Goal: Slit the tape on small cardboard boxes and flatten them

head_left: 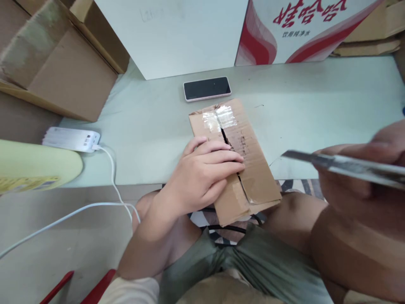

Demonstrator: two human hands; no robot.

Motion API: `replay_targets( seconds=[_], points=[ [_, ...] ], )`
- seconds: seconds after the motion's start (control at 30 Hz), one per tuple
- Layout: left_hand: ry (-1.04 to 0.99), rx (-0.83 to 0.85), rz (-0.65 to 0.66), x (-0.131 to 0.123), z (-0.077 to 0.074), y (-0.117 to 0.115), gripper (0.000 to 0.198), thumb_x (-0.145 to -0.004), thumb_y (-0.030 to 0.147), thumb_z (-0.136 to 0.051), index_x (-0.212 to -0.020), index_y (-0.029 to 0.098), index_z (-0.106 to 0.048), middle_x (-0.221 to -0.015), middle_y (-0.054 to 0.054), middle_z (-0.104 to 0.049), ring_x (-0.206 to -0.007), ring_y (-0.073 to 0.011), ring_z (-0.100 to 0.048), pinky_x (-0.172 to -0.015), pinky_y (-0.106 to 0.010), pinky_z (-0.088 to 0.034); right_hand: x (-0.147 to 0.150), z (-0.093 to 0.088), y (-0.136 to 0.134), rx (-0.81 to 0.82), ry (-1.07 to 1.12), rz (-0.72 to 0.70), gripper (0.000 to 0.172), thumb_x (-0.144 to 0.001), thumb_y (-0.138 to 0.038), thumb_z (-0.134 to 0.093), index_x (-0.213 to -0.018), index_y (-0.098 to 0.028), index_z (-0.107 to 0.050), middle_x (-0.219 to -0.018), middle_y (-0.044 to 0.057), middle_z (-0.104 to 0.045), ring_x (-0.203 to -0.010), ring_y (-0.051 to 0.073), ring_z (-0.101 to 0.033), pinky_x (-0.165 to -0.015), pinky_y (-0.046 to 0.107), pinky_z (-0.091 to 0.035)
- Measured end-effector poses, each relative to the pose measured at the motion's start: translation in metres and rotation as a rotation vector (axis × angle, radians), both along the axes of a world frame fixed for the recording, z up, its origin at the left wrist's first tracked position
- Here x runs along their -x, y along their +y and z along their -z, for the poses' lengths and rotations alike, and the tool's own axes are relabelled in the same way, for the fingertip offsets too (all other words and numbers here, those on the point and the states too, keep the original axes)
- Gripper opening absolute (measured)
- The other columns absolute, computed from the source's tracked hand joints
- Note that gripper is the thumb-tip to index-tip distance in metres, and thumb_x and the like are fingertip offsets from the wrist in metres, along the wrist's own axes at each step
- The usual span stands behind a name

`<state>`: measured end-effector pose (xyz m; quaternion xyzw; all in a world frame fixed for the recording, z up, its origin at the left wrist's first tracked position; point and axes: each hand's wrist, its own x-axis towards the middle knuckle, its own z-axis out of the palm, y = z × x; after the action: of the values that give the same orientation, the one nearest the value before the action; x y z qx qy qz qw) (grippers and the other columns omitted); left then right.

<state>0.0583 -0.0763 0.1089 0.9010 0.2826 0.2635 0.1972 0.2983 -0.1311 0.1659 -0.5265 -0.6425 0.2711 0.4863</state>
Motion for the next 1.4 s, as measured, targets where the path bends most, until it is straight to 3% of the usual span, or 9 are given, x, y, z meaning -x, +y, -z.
replay_targets(
  seconds=[0.07,0.13,0.27,0.4,0.77,1.0,1.1,1.3,1.4],
  points=[
    [0.004,0.027,-0.006,0.0,-0.001,-0.001,0.04,-0.094,0.019,-0.047,-0.116,0.031,-0.077,-0.119,0.001,-0.081,-0.12,-0.0267,-0.067,-0.115,-0.048,-0.034,0.0,-0.002,-0.007,0.042,0.137,-0.01,0.024,-0.096,-0.049,-0.055,-0.089,-0.03,-0.068,-0.054,0.001,-0.05,-0.035,0.017,-0.038,-0.03,0.036,-0.027],
    [-0.008,0.051,-0.025,0.0,-0.003,-0.001,0.036,-0.093,0.02,-0.05,-0.114,0.03,-0.078,-0.118,0.001,-0.081,-0.119,-0.0261,-0.068,-0.115,-0.048,-0.035,-0.002,0.003,-0.007,0.138,0.189,-0.112,0.022,-0.093,-0.043,-0.063,-0.079,-0.027,-0.069,-0.051,0.002,-0.055,-0.038,0.018,-0.045,-0.031,0.034,-0.028],
    [-0.038,0.085,-0.047,-0.002,-0.006,-0.002,0.022,-0.094,0.031,-0.062,-0.11,0.028,-0.077,-0.117,-0.001,-0.081,-0.118,-0.0268,-0.069,-0.114,-0.048,-0.037,-0.006,0.021,0.004,0.214,0.056,-0.298,0.031,-0.095,-0.052,-0.061,-0.075,-0.029,-0.068,-0.053,0.0,-0.055,-0.044,0.018,-0.048,-0.038,0.033,-0.032],
    [-0.03,0.086,-0.048,-0.002,-0.006,-0.002,0.022,-0.093,0.035,-0.067,-0.11,0.026,-0.076,-0.116,-0.002,-0.081,-0.116,-0.0275,-0.069,-0.112,-0.048,-0.037,-0.004,0.026,0.01,0.202,-0.012,-0.319,0.034,-0.097,-0.05,-0.058,-0.075,-0.027,-0.067,-0.053,-0.002,-0.054,-0.044,0.015,-0.043,-0.042,0.031,-0.032],
    [0.001,0.105,-0.043,-0.001,-0.008,0.0,0.024,-0.092,0.035,-0.067,-0.112,0.026,-0.077,-0.12,-0.003,-0.081,-0.118,-0.0283,-0.069,-0.112,-0.049,-0.037,0.0,0.027,0.011,0.145,-0.044,-0.366,0.014,-0.091,-0.023,-0.055,-0.079,-0.024,-0.061,-0.054,-0.006,-0.049,-0.042,0.01,-0.039,-0.04,0.027,-0.026],
    [0.011,0.121,-0.045,-0.001,-0.011,-0.001,0.024,-0.093,0.033,-0.065,-0.111,0.023,-0.078,-0.12,-0.003,-0.081,-0.118,-0.0272,-0.069,-0.113,-0.047,-0.036,-0.002,0.024,0.009,0.24,-0.015,-0.38,0.021,-0.096,-0.032,-0.055,-0.078,-0.023,-0.06,-0.054,-0.006,-0.046,-0.045,0.01,-0.038,-0.043,0.026,-0.029],
    [0.032,0.151,-0.052,-0.001,-0.012,-0.002,0.025,-0.093,0.033,-0.065,-0.112,0.023,-0.079,-0.12,-0.004,-0.081,-0.119,-0.0274,-0.068,-0.114,-0.047,-0.034,-0.002,0.021,0.009,0.33,-0.024,-0.385,0.02,-0.095,-0.027,-0.053,-0.077,-0.022,-0.059,-0.056,-0.005,-0.046,-0.048,0.011,-0.039,-0.045,0.027,-0.032],
    [0.05,0.159,-0.052,-0.001,-0.014,-0.001,0.025,-0.093,0.034,-0.065,-0.111,0.024,-0.079,-0.119,-0.004,-0.081,-0.118,-0.0277,-0.068,-0.113,-0.047,-0.035,0.003,0.012,0.01,0.351,-0.043,-0.386,0.018,-0.09,-0.025,-0.054,-0.073,-0.022,-0.057,-0.052,-0.006,-0.047,-0.044,0.009,-0.038,-0.043,0.026,-0.028],
    [0.04,0.151,-0.051,-0.001,-0.014,-0.001,0.025,-0.093,0.033,-0.065,-0.111,0.024,-0.079,-0.12,-0.003,-0.081,-0.119,-0.0273,-0.068,-0.113,-0.047,-0.034,0.004,0.007,0.009,0.387,-0.083,-0.34,0.019,-0.091,-0.023,-0.053,-0.074,-0.022,-0.06,-0.053,-0.005,-0.05,-0.047,0.01,-0.043,-0.045,0.025,-0.032]
  ],
)
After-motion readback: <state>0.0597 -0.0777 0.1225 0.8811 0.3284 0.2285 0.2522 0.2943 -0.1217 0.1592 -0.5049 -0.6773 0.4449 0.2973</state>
